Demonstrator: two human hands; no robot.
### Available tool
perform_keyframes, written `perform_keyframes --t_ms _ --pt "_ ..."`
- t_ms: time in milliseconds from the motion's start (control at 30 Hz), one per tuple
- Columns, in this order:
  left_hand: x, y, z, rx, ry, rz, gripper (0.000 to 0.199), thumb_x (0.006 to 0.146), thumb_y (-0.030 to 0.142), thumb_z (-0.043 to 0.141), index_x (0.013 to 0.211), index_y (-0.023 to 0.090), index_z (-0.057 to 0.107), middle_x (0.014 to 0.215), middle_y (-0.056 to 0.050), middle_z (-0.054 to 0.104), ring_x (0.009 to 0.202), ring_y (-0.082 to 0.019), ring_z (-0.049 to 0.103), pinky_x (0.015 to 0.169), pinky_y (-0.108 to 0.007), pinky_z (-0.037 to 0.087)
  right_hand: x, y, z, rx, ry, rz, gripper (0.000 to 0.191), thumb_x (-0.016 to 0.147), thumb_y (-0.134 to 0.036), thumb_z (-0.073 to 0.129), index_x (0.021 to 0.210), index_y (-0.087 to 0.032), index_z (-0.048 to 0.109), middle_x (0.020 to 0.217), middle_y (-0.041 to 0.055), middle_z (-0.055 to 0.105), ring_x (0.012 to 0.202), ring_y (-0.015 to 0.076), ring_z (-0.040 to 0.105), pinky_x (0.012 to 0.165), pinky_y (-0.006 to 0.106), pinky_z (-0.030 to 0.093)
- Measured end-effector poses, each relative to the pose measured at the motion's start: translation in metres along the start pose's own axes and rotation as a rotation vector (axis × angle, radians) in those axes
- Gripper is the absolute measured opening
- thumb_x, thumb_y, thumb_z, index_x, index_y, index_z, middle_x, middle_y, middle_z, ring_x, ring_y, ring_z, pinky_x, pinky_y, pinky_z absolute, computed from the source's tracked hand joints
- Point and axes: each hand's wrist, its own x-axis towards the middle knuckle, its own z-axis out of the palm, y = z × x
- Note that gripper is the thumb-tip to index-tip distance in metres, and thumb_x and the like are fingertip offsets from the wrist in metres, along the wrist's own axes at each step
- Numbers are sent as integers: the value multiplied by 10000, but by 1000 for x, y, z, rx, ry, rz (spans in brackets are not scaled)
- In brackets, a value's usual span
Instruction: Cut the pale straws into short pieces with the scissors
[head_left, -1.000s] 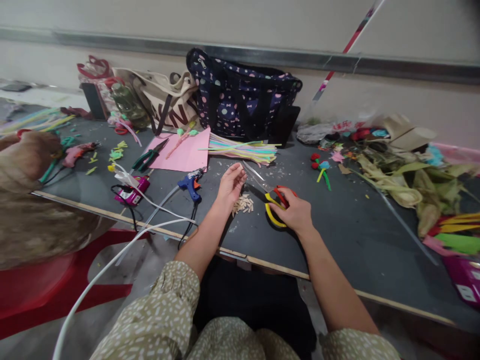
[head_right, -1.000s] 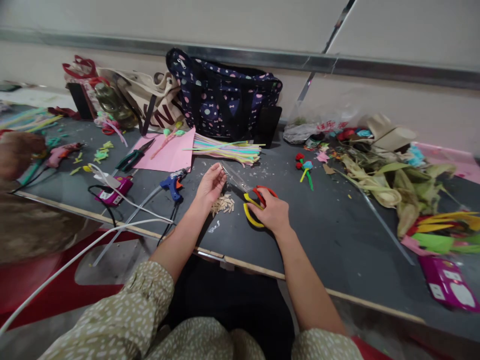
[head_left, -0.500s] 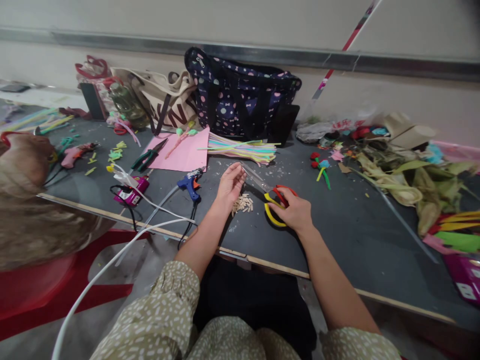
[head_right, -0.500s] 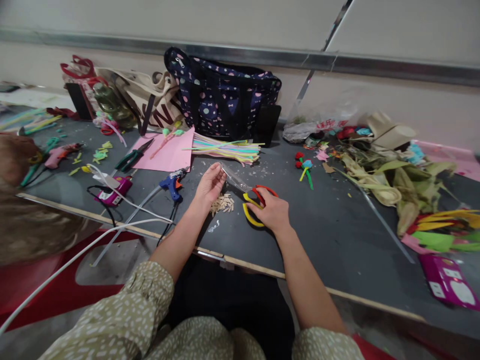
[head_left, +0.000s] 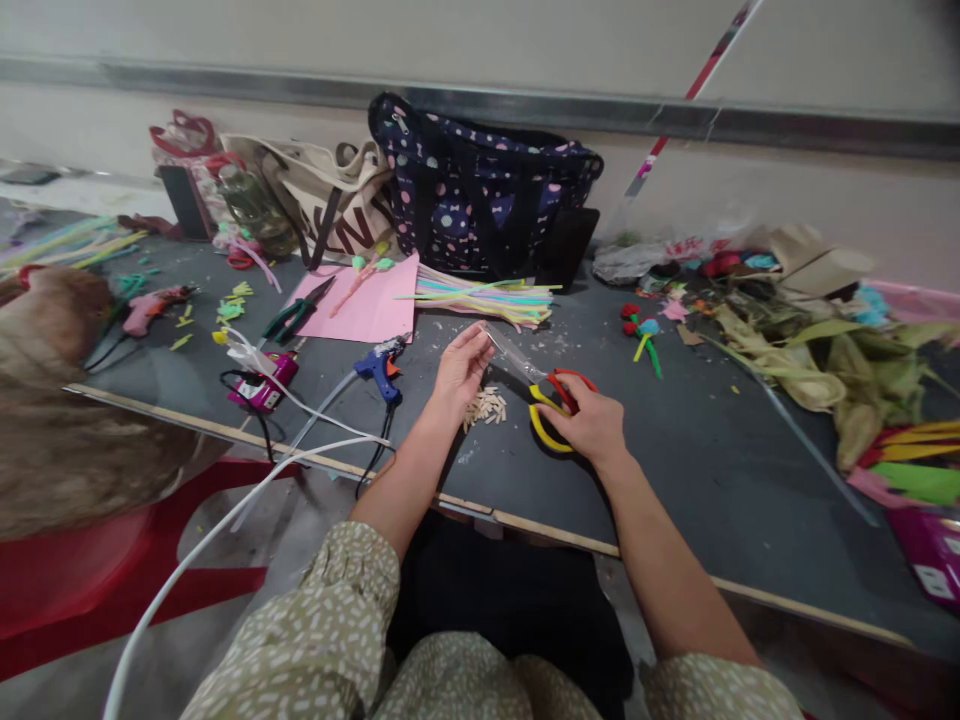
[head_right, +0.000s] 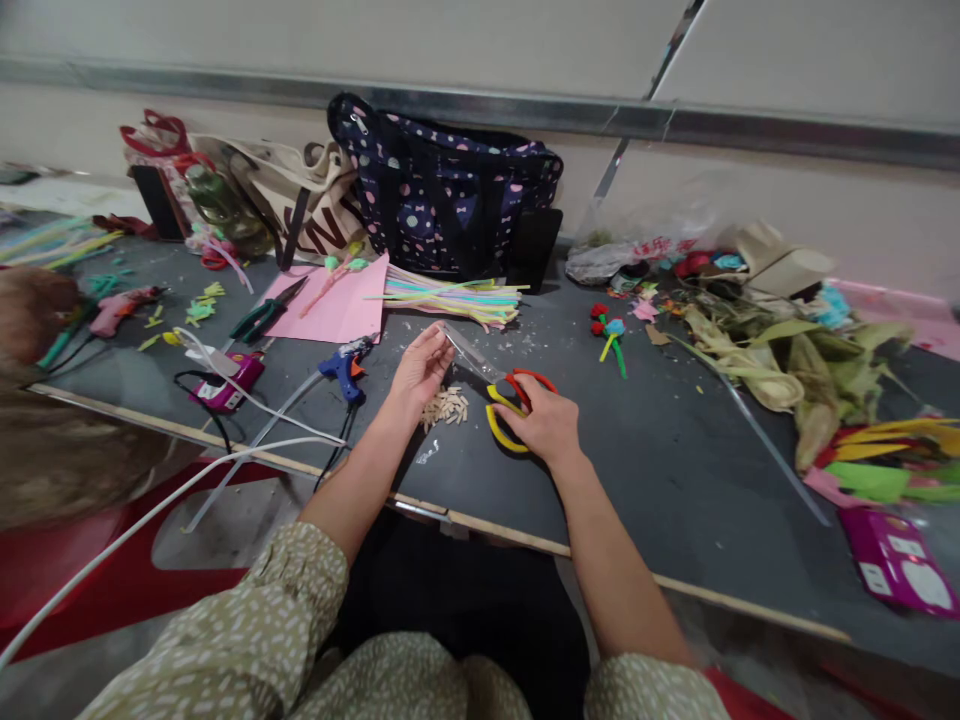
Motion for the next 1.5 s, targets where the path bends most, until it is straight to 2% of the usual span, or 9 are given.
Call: perform_keyframes --t_ms 100,367,533,767,1267,1500 --pt "-1 1 0 9 -3 -2 197 707 106 719 896 155 696 677 13 672 621 -62 624 790 -220 507 0 -1 -1 1 11 -2 591 779 -652 530 1152 -203 620 915 58 719 746 188 663 656 268 442" --pt "-1 2 0 -11 -3 0 196 695 107 732 880 155 687 733 4 681 646 -64 625 812 -232 488 0 2 0 35 22 5 582 771 -644 547 1167 -221 605 1036 44 709 806 196 675 693 288 471" --pt "1 1 -1 -8 -26 30 184 683 115 734 855 158 683 718 11 676 624 -59 613 780 -220 492 -1 2 1 42 7 -16 578 765 -643 556 1140 -208 619 1000 55 716 792 198 677 696 290 474" --pt "0 1 0 43 17 63 195 672 113 733 856 165 696 759 -3 696 692 -81 643 817 -239 498 -1 3 2 33 9 -24 592 763 -646 565 1148 -200 621 967 65 718 789 202 677 693 290 476" --pt "1 1 -2 60 -16 125 185 642 92 735 819 147 724 712 -8 705 604 -70 619 678 -202 504 -1 4 0 33 25 -43 581 772 -657 554 1134 -208 628 966 41 724 778 186 679 694 275 473" --pt "1 1 -1 80 -7 117 185 652 103 737 831 145 724 704 -13 702 612 -74 622 751 -233 506 -2 6 2 57 -1 -18 600 776 -672 535 1132 -199 635 953 55 724 763 184 676 686 274 470"
